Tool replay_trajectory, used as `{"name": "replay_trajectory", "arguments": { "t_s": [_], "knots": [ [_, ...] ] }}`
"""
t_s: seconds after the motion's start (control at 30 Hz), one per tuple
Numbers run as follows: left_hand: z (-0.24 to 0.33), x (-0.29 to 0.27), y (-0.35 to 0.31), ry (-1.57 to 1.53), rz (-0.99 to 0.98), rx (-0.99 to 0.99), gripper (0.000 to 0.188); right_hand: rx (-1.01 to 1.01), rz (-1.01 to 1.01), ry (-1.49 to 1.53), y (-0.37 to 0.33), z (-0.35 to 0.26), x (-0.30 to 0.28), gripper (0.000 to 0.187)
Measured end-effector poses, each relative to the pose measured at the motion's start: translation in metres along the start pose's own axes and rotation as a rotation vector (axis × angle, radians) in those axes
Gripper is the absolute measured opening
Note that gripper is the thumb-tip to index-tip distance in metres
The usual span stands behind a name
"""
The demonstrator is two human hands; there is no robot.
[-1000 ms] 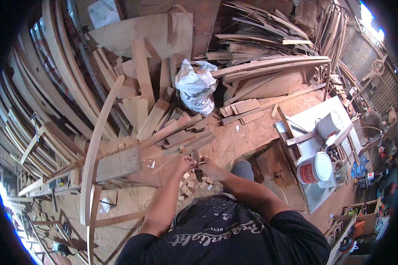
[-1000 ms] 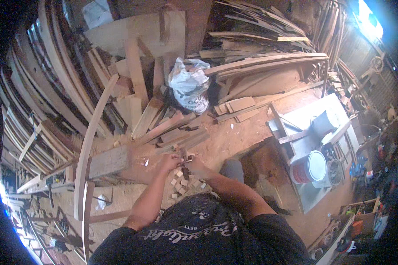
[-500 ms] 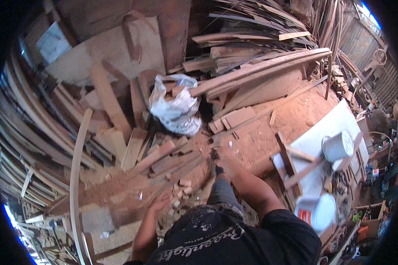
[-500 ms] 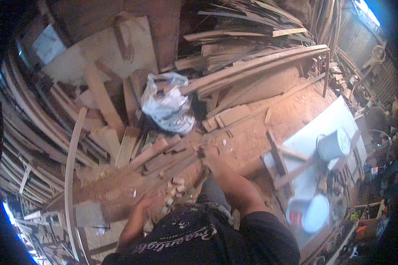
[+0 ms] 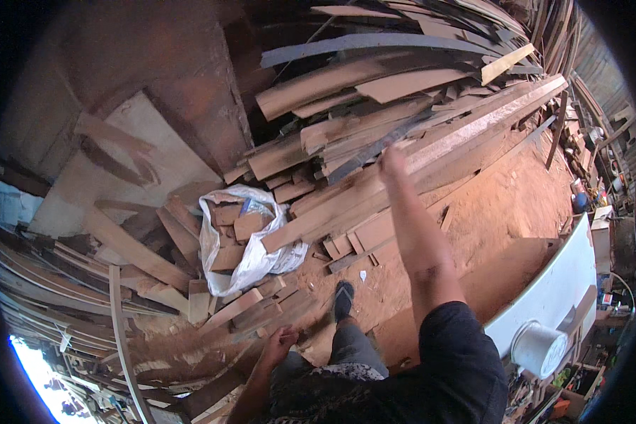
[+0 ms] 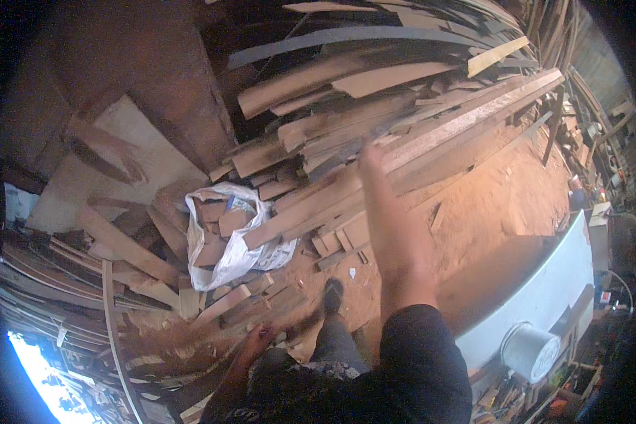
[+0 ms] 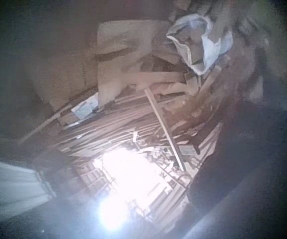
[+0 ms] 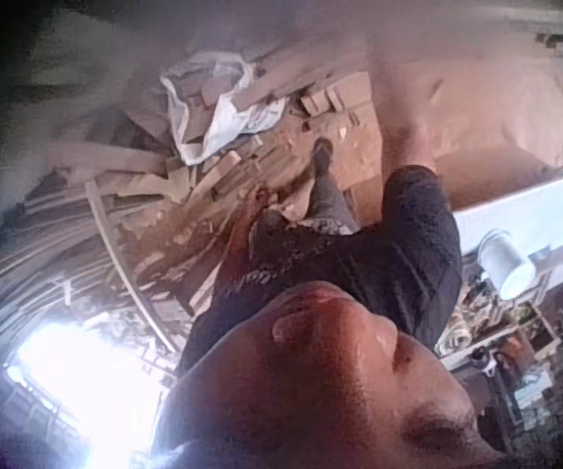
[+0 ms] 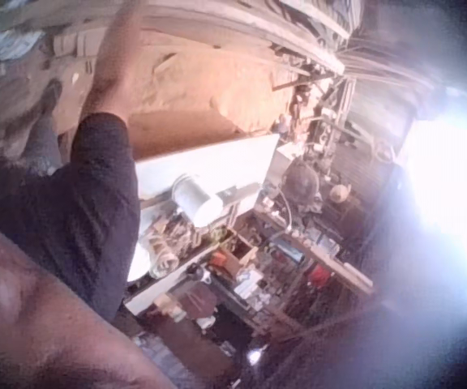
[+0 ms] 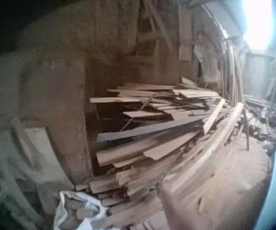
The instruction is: The person assembles a wooden frame by hammering nails into joints, using a crowbar to pry and align pieces, and sanding edges with a sanding block. The person also handles a plastic bag and a white bucket while working in a cluttered workshop.
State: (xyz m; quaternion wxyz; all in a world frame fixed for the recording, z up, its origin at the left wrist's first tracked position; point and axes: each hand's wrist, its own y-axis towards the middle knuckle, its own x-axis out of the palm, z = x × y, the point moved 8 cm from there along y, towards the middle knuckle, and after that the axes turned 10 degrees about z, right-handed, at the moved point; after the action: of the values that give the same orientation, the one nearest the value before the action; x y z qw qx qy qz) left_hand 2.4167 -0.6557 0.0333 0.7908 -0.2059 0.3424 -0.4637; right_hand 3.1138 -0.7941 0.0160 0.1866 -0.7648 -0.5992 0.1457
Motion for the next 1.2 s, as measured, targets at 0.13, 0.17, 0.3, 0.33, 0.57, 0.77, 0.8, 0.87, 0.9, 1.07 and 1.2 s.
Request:
{"name": "replay_trajectory", "arguments": {
  "t_s": [0.13, 0.17, 0.3, 0.33, 0.57, 0.77, 0.8, 0.87, 0.9, 1.07, 1.2],
  "knots": [
    [0.061, 0.043, 0.085, 0.366, -0.178, 0.451, 0.064, 0.117, 0.127, 0.386, 0.144, -0.012, -0.012, 0.045],
    [0.053, 0.032, 0.084, 0.469, -0.128, 0.486, 0.065, 0.129, 0.173, 0.267, 0.109, 0.014, 0.03, 0.042],
    [0.125, 0.027, 0.052, 0.341, -0.036, 0.287, 0.058, 0.066, 0.237, 0.179, -0.016, 0.012, 0.058, 0.033],
    [0.168, 0.031, 0.051, 0.229, -0.027, 0.141, 0.056, 0.078, 0.205, 0.256, -0.041, 0.001, 0.055, 0.032],
    [0.362, 0.073, 0.118, 0.191, 0.135, 0.629, 0.046, 0.291, 0.018, 0.597, -0.125, -0.002, -0.014, 0.034],
    [0.444, 0.109, 0.153, 0.341, 0.071, 0.759, 0.047, 0.376, -0.024, 0.649, -0.166, -0.005, -0.024, 0.041],
    [0.439, 0.113, 0.163, 0.327, 0.04, 0.717, 0.048, 0.346, -0.017, 0.674, -0.17, -0.018, -0.023, 0.042],
    [0.431, 0.115, 0.183, 0.222, 0.045, 0.677, 0.049, 0.332, -0.01, 0.782, -0.166, -0.026, -0.018, 0.048],
    [0.429, 0.116, 0.194, 0.128, 0.08, 0.682, 0.05, 0.275, 0.001, 0.725, -0.153, -0.028, -0.018, 0.042],
    [0.457, 0.085, 0.239, 0.139, 0.435, 0.739, 0.045, -0.438, 0.411, -0.08, -0.077, -0.058, -0.017, 0.045],
    [0.451, 0.069, 0.236, 0.188, 0.536, 0.716, 0.043, -0.463, 0.159, -0.194, -0.063, -0.036, 0.047, 0.046]
  ]
}}
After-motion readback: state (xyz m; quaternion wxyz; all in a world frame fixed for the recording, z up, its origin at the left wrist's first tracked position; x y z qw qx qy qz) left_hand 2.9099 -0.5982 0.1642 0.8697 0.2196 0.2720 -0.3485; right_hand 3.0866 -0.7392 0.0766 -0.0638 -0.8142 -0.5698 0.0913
